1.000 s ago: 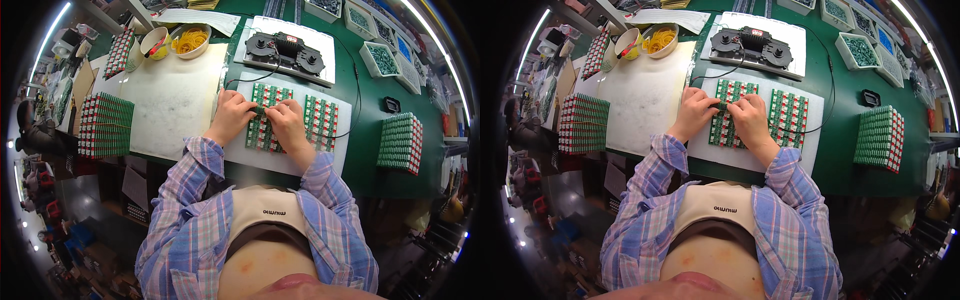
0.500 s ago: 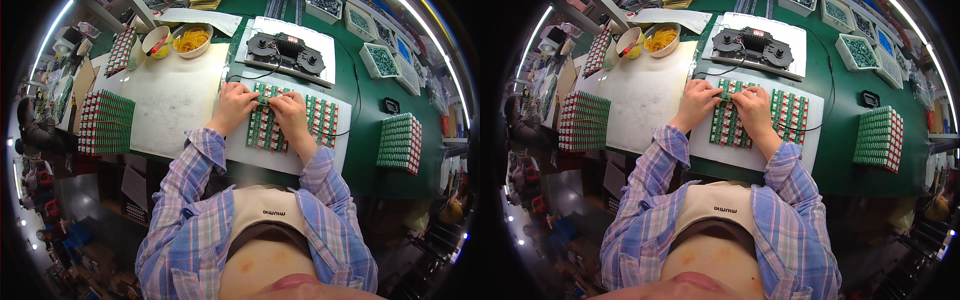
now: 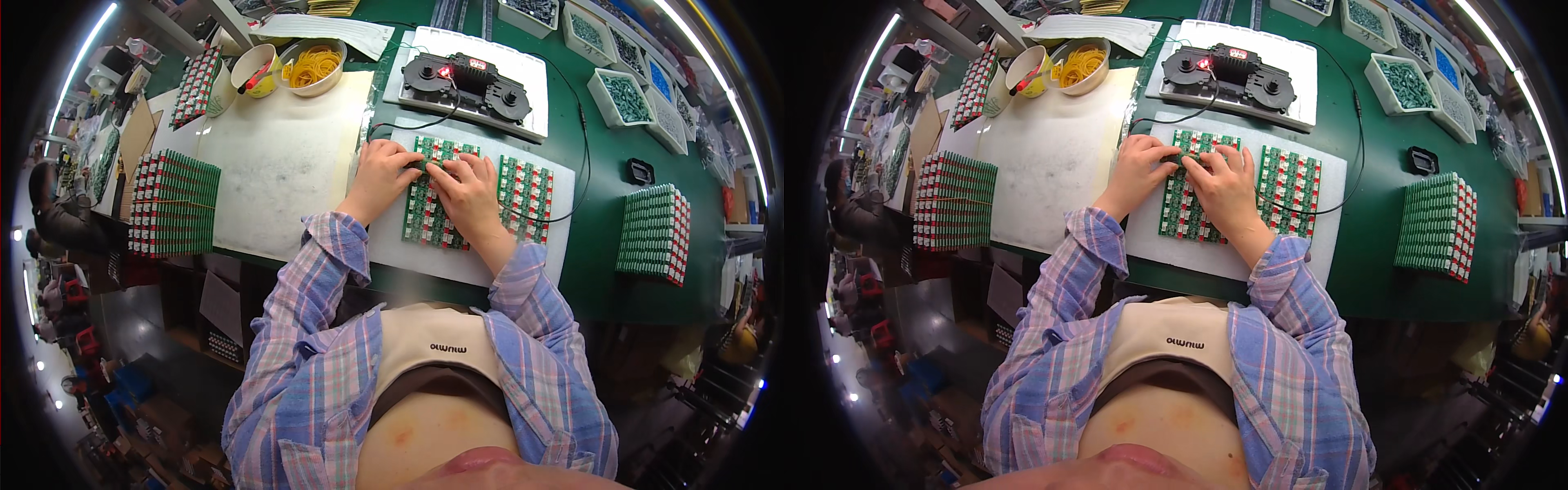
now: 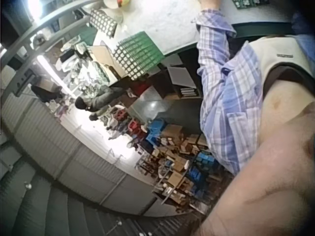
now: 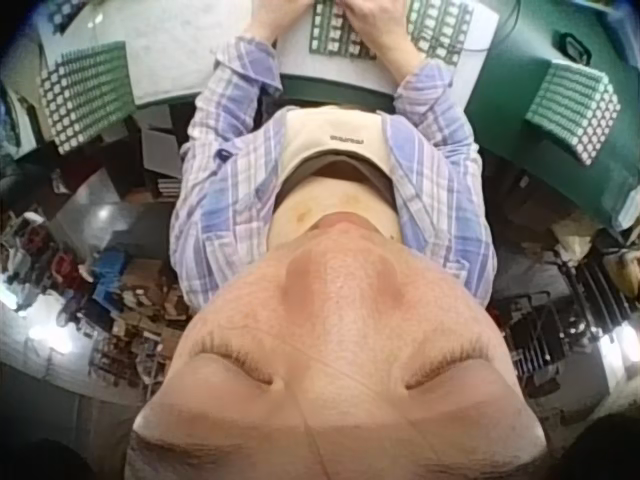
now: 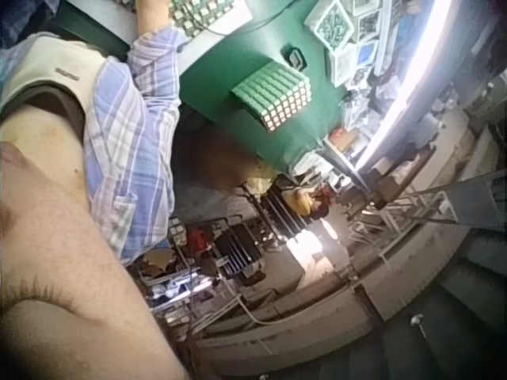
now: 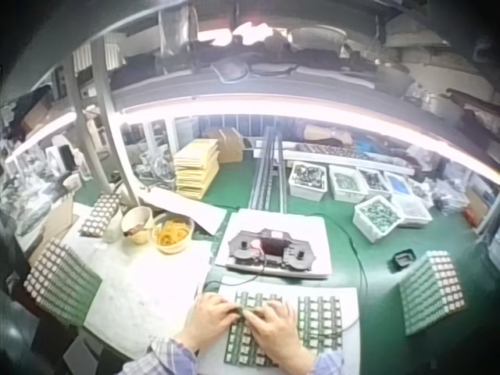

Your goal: The recorder is assembling small electronic components onto green circuit boards at a production station.

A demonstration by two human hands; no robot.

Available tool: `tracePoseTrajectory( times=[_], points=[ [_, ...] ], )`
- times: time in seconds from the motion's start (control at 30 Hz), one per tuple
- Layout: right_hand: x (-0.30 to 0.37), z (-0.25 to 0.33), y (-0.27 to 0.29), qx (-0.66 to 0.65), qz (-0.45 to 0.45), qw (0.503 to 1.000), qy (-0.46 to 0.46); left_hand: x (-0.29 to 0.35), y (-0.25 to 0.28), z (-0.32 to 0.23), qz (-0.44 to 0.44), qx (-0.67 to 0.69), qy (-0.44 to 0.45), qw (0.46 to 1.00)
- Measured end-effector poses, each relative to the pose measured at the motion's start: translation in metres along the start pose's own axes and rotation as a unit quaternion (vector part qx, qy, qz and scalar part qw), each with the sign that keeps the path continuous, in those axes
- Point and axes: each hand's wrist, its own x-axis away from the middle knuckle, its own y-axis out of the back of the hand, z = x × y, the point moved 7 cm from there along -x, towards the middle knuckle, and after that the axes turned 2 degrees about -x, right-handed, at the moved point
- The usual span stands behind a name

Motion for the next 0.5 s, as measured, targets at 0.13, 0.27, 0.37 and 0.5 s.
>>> tracePoseTrajectory(
  times=[0.13,0.27,0.37,0.5],
  points=[
    [0.001,-0.003,-0.003,-0.011,0.006,1.0,0.0,-0.001,0.0,-0.001,-0.002,-0.003,-0.003,1.0],
    [0.002,-0.007,-0.005,-0.027,-0.006,1.0,-0.009,-0.001,0.001,-0.001,0.0,-0.002,-0.004,1.0],
    [0.003,-0.012,-0.003,-0.044,-0.033,0.998,-0.035,-0.001,0.0,0.0,0.01,0.006,0.003,1.0],
    [0.005,-0.014,-0.006,-0.059,-0.025,0.997,-0.042,-0.002,0.001,0.0,0.007,0.01,-0.001,1.0]
  ],
)
